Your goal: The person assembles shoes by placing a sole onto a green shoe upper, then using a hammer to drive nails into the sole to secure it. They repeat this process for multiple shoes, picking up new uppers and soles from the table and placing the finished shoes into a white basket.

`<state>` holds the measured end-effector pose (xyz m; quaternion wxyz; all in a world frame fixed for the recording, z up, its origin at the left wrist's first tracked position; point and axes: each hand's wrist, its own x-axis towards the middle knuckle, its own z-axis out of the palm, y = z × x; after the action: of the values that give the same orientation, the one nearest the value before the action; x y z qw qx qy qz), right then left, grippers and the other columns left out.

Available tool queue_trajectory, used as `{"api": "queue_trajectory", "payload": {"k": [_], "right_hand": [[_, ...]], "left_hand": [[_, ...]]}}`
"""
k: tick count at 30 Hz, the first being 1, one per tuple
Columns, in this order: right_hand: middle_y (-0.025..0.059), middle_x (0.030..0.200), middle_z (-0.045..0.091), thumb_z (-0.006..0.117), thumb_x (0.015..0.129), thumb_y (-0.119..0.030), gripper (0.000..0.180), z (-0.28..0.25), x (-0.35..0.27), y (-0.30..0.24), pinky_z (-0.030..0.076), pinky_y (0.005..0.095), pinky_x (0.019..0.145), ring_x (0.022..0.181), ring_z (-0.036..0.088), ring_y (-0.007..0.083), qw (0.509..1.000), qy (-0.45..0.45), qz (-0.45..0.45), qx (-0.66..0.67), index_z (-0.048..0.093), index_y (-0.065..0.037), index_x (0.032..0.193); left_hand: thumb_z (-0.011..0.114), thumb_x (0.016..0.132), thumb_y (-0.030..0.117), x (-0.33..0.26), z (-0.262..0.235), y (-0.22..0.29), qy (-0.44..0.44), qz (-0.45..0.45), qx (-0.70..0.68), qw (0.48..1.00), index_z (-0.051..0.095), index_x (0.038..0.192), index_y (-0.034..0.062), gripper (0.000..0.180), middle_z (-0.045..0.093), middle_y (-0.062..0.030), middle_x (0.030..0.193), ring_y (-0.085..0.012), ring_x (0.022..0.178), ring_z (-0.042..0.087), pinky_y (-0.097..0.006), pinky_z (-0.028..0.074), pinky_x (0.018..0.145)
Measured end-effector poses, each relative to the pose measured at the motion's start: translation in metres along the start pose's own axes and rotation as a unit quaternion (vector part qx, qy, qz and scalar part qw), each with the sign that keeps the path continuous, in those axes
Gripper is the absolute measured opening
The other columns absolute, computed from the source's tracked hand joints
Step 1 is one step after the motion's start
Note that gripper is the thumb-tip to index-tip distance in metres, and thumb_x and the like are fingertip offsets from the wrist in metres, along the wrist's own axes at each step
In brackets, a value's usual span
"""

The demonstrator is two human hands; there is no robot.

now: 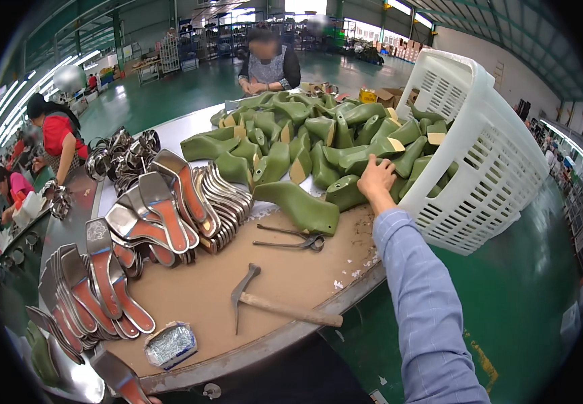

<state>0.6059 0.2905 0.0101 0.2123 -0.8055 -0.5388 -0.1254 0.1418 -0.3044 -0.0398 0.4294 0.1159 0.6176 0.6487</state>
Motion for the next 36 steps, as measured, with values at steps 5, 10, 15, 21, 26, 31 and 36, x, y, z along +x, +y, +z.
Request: {"api": "queue_trajectory", "payload": {"k": [5,10,15,21,26,31,36], "right_hand": [[0.0273,0.133,0.042,0.064,0.091,-0.022,0.043,0.011,-0.004,-0.015,0.048,0.05,0.098,0.123,0.043,0.0483,0.994,0.029,-0.098,0.037,0.057,-0.015,0.132],[0.0203,0.129,0.057,0.058,0.094,-0.029,0.044,-0.011,0.021,-0.033,0.043,0.052,0.1,0.122,0.054,0.0407,0.994,-0.039,-0.093,0.034,0.059,-0.014,0.135],[0.0133,0.134,0.058,0.057,0.096,-0.025,0.034,0.004,0.081,-0.009,0.04,0.0542,0.106,0.128,0.053,0.0362,0.992,0.004,-0.097,-0.084,0.061,-0.017,0.128],[0.0039,0.153,0.049,0.067,0.091,-0.03,0.056,0.005,0.122,-0.03,0.031,0.0584,0.114,0.143,0.042,0.032,0.902,-0.255,-0.208,-0.281,0.053,-0.029,0.145],[0.0034,0.144,0.057,0.073,0.086,-0.036,0.063,0.02,0.12,-0.054,0.034,0.0661,0.104,0.136,0.051,0.0321,0.869,-0.295,-0.197,-0.346,0.054,-0.029,0.145],[0.0023,0.136,0.062,0.056,0.086,-0.058,0.059,0.031,0.073,-0.113,0.039,0.0609,0.1,0.129,0.054,0.0278,0.798,-0.296,-0.213,-0.48,0.064,-0.024,0.134],[0.0078,0.149,0.052,0.067,0.087,-0.053,0.059,0.105,0.114,-0.031,0.039,0.0696,0.103,0.14,0.04,0.0413,0.877,-0.23,-0.125,-0.403,0.062,-0.022,0.138]], "left_hand": [[0.065,0.098,0.036,-0.006,0.047,-0.028,0.016,-0.009,-0.048,0.999,0.059,0.108,0.0035,0.034,0.058,-0.0035,0.073,-0.0182,0.06,0.059,-0.031,0.049,0.05],[0.064,0.098,0.039,-0.009,0.088,0.005,-0.087,0.0,-0.022,0.996,0.06,0.104,0.0037,0.036,0.06,-0.0045,0.076,-0.0176,0.061,0.059,-0.029,0.047,0.051],[0.064,0.094,0.05,-0.024,0.045,-0.012,0.0,-0.02,-0.001,1.0,0.058,0.117,0.0083,0.048,0.065,-0.0062,0.091,-0.0193,0.068,0.06,-0.035,0.047,0.055],[0.068,0.09,0.057,-0.039,0.0,-0.057,0.108,-0.095,-0.067,0.987,0.053,0.132,0.0307,0.052,0.059,-0.0017,0.094,-0.0218,0.066,0.055,-0.039,0.045,0.053],[0.07,0.088,0.055,-0.046,0.065,-0.031,0.08,-0.117,-0.071,0.987,0.058,0.113,0.0229,0.042,0.058,-0.0005,0.086,-0.017,0.062,0.055,-0.034,0.044,0.049],[0.066,0.095,0.043,-0.063,0.09,-0.013,0.032,-0.071,-0.097,0.992,0.053,0.12,0.0164,0.038,0.057,-0.0011,0.079,-0.0158,0.058,0.055,-0.032,0.044,0.045],[0.052,0.1,0.056,-0.054,0.042,-0.049,-0.01,-0.139,-0.082,0.987,0.058,0.117,0.0094,0.05,0.064,-0.013,0.076,-0.0246,0.049,0.059,-0.036,0.046,0.039]]}}
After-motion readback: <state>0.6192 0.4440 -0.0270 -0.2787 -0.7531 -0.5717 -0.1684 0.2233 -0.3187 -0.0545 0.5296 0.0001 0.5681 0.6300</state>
